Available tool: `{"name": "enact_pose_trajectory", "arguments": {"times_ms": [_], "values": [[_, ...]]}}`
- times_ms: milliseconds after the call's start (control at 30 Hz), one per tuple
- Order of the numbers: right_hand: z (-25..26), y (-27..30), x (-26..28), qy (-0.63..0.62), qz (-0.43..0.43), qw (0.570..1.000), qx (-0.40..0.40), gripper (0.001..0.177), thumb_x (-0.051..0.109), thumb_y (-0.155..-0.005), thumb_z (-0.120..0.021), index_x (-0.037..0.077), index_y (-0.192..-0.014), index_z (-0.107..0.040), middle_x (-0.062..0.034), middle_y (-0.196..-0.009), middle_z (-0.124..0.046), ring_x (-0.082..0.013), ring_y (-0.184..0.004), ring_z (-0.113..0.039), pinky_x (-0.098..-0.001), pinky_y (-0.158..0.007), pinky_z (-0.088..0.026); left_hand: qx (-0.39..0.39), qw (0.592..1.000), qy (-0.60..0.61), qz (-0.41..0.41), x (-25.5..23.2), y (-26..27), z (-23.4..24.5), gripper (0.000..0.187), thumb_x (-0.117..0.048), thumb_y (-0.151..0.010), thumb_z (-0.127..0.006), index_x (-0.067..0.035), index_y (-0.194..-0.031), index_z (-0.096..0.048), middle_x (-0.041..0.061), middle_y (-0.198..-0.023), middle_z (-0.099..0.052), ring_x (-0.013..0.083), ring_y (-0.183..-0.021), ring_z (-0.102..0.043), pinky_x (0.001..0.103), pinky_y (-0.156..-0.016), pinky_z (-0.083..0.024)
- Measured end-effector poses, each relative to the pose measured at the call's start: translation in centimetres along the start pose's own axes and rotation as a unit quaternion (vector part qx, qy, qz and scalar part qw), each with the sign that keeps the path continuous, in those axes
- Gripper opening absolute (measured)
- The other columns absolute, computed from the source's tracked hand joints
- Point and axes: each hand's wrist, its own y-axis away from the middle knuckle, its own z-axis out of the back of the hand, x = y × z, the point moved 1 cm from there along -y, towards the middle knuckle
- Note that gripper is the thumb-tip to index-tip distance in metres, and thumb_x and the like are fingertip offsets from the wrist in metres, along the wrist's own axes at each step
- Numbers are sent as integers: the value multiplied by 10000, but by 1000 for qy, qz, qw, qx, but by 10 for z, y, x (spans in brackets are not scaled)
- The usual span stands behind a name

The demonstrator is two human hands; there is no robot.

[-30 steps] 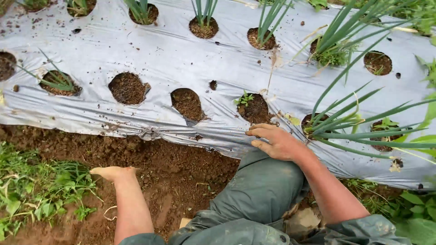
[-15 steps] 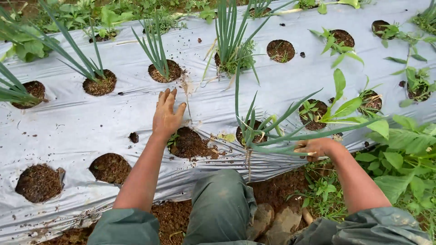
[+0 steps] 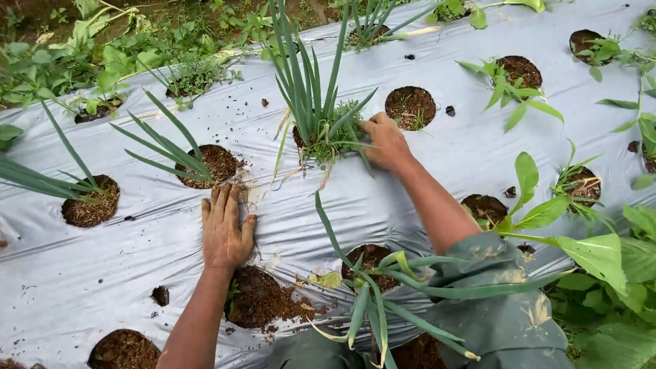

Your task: The person removes weeds by hand from around green onion plants growing through a plastic mulch sheet. They then use a small hand hoe to loosen the soil and remove weeds from the bare ground between the mulched rows.

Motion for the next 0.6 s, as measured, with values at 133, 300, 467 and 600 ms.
{"name": "enact_pose_trajectory", "arguments": {"times_ms": [133,300,467,600], "values": [[-51,-51,-24,-14,4,1000,12,314,238,-931,-662,238,-1233,-751,-112,-1206,-551,-435,-1166,-597,-545,-1010,-544,-11,1000,0,-10,4,4,-5,724,-492,-977,-506,-128,-1589,-372,154,-1608,-414,361,-1519,-331,570,-1251,-197],[-50,-63,5,-21,-24,999,-7,330,348,-1014,-620,44,-1019,-751,-197,-841,-707,-434,-913,-734,-545,-835,-606,-32,999,5,-21,6,0,-8,734,-514,-970,-527,-143,-1589,-391,127,-1609,-426,334,-1536,-313,562,-1262,-175],[-70,-56,-16,34,51,993,-106,166,165,-841,-706,112,-987,-765,-137,-970,-663,-471,-884,-700,-574,-786,-603,-50,998,6,-28,5,1,-7,734,-526,-970,-524,-128,-1577,-418,141,-1584,-461,350,-1516,-355,561,-1261,-188],[-109,-80,-57,-31,6,988,-151,229,163,-846,-672,126,-1063,-733,-142,-1035,-646,-504,-935,-684,-608,-815,-581,-60,998,9,-30,3,1,-5,733,-530,-978,-517,-123,-1580,-421,138,-1589,-460,345,-1513,-362,557,-1262,-187]]}}
